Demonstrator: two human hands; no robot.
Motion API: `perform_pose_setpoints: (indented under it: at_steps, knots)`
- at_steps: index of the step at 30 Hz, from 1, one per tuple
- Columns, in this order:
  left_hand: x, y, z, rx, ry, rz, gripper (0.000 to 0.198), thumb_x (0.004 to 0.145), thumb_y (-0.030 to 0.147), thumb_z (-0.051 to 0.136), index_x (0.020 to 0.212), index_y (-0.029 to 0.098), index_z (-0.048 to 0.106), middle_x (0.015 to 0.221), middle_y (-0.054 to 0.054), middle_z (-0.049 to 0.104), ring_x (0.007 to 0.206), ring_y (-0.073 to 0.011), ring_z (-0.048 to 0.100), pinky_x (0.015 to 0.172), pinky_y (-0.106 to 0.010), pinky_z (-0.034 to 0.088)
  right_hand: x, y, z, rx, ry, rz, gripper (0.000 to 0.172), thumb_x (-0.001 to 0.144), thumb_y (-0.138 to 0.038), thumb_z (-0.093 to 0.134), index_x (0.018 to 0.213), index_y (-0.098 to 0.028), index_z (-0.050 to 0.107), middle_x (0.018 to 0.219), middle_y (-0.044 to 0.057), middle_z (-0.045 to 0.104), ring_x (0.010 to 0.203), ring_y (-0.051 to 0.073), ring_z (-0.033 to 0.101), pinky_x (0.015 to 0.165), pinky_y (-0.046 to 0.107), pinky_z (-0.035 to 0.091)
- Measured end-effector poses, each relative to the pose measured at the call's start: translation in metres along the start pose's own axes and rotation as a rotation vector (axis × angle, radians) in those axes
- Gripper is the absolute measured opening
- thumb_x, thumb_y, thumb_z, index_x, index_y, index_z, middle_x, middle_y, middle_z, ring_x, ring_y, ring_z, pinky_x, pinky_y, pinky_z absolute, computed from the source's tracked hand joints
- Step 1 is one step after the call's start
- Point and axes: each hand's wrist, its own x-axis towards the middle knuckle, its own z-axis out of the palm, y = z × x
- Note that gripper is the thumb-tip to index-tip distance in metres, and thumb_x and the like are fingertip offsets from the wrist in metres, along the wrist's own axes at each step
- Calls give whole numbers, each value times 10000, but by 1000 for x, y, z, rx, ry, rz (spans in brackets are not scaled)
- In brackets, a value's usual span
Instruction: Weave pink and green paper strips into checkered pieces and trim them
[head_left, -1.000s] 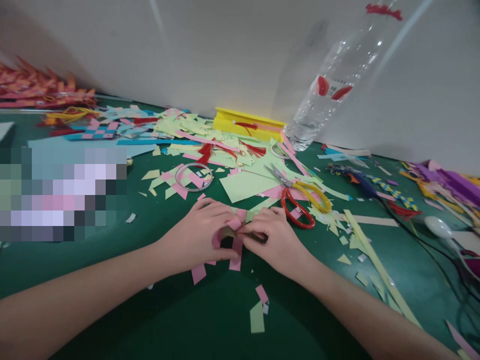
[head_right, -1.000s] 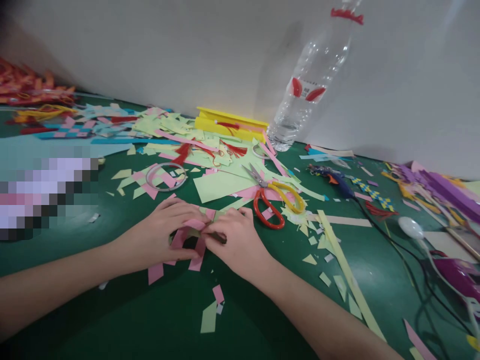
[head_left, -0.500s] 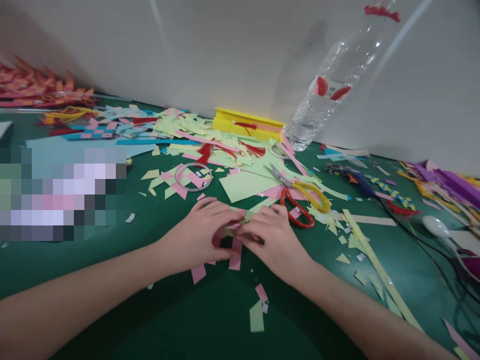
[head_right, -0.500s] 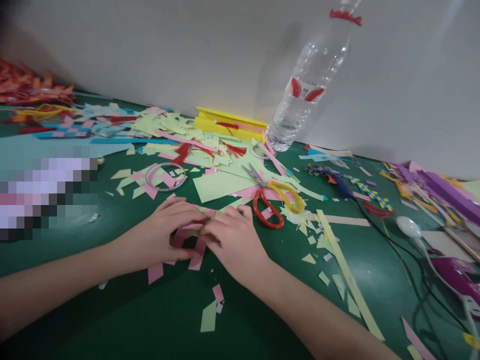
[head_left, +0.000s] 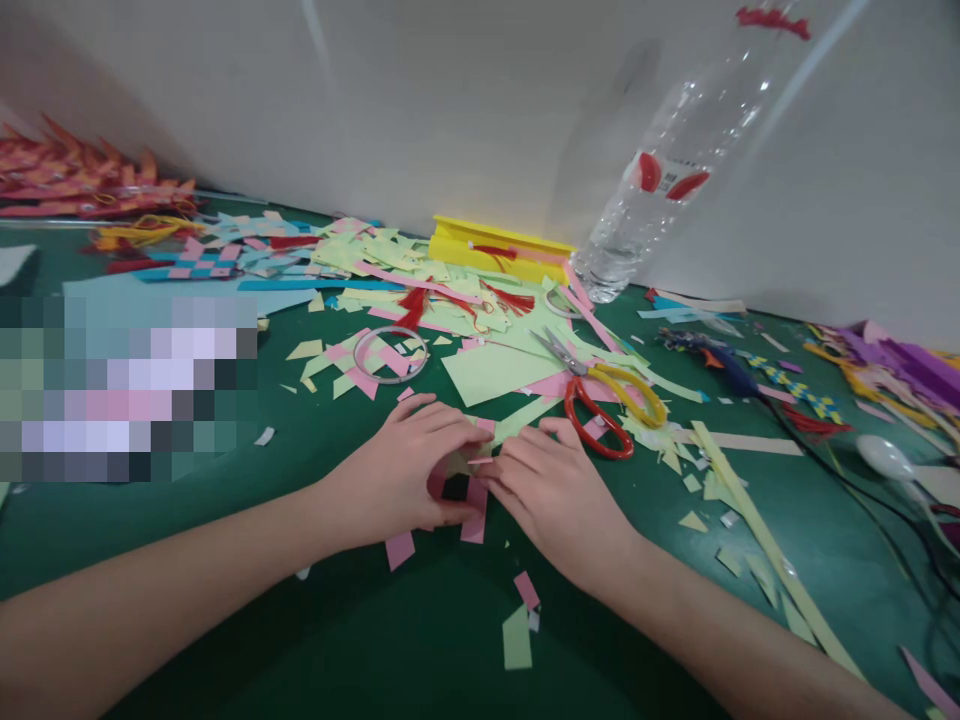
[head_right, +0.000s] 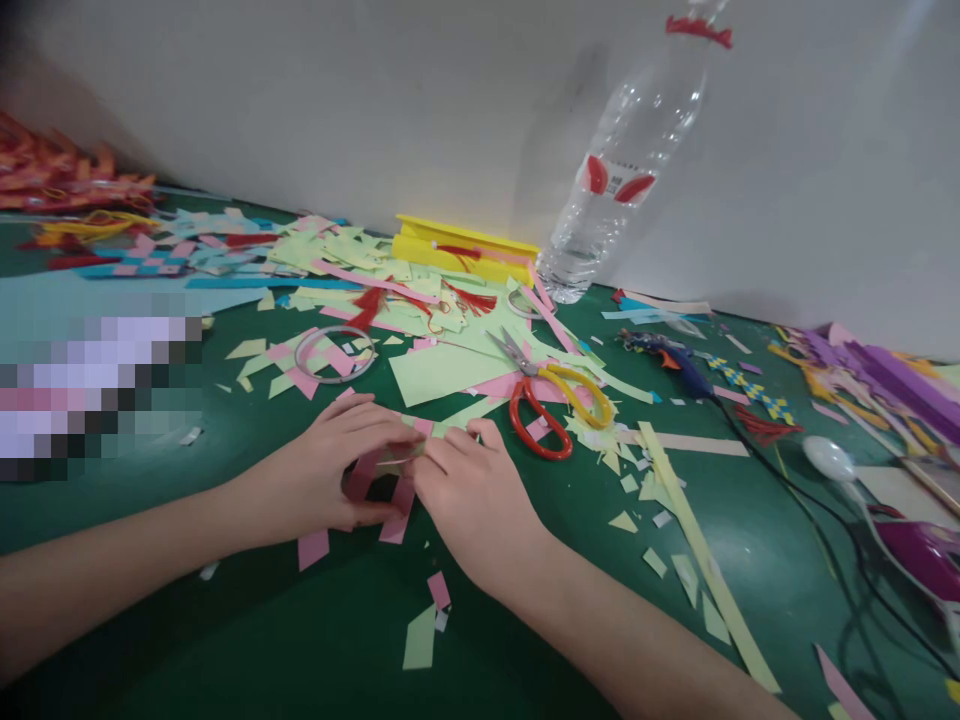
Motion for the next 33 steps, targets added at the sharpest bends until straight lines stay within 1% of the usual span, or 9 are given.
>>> perform_pose_setpoints:
  at_steps: [9,15,18,20,22,24,28,30,33]
  knots:
    - [1,-1,-1,-7,-22,-22,518,682,366,742,1139,220,545,1123,-60,639,1078,-256,548,1061,-483,234,1,-1,0,44,-95,-6,224,888,-68,421,858,-140,631,791,34,626,770,169,529,814,343,275]
    - [0,0,-1,-1,-26,-11,510,697,351,735,1143,208,533,1114,-66,635,1068,-257,549,1051,-484,243,5,1,-2,-19,-70,-51,231,902,-99,445,765,-150,624,729,26,626,712,154,521,788,338,300]
    - [1,1,-2,-1,-36,-14,518,692,346,749,1136,199,527,1097,-61,634,1059,-252,546,1043,-484,244,8,1,-5,-34,-39,-84,240,895,-78,447,753,-146,629,710,26,628,700,150,527,766,335,306]
    - [2,2,-3,-1,-48,-18,525,680,362,764,1119,196,529,1082,-58,634,1048,-248,546,1038,-479,246,11,1,-9,-59,-50,-104,245,880,-52,449,748,-141,635,708,31,631,702,153,538,750,338,314]
    - [3,3,-5,-3,-59,-23,527,673,388,770,1102,195,532,1063,-54,635,1033,-243,546,1030,-469,253,16,-2,-14,-89,-108,-128,236,859,-31,467,738,-135,642,707,37,635,711,160,553,725,337,331]
    - [4,4,-6,-7,-73,-29,500,683,408,760,1079,198,538,1042,-46,636,1014,-237,546,1020,-456,262,21,-4,-20,-104,-208,-140,209,836,-24,501,738,-132,651,722,44,648,741,175,576,692,327,356]
    - [4,6,-8,-6,-82,-34,390,708,412,734,988,198,566,973,-28,641,969,-228,552,1001,-422,277,31,-8,-29,-77,-388,-119,151,805,-41,561,809,-135,679,851,70,687,863,214,613,707,328,428]
    - [4,5,-7,-3,-71,-27,415,697,408,745,1005,195,566,1001,-30,642,993,-232,549,1011,-420,265,34,-8,-32,-55,-439,-96,163,809,-43,557,867,-131,682,897,71,689,888,214,622,728,324,457]
    - [3,2,-5,-8,-59,-11,506,677,398,768,1089,207,543,1089,-36,633,1041,-236,535,1019,-428,254,32,-6,-33,-27,-500,-33,209,831,-49,526,968,-124,665,948,70,679,901,214,629,691,315,486]
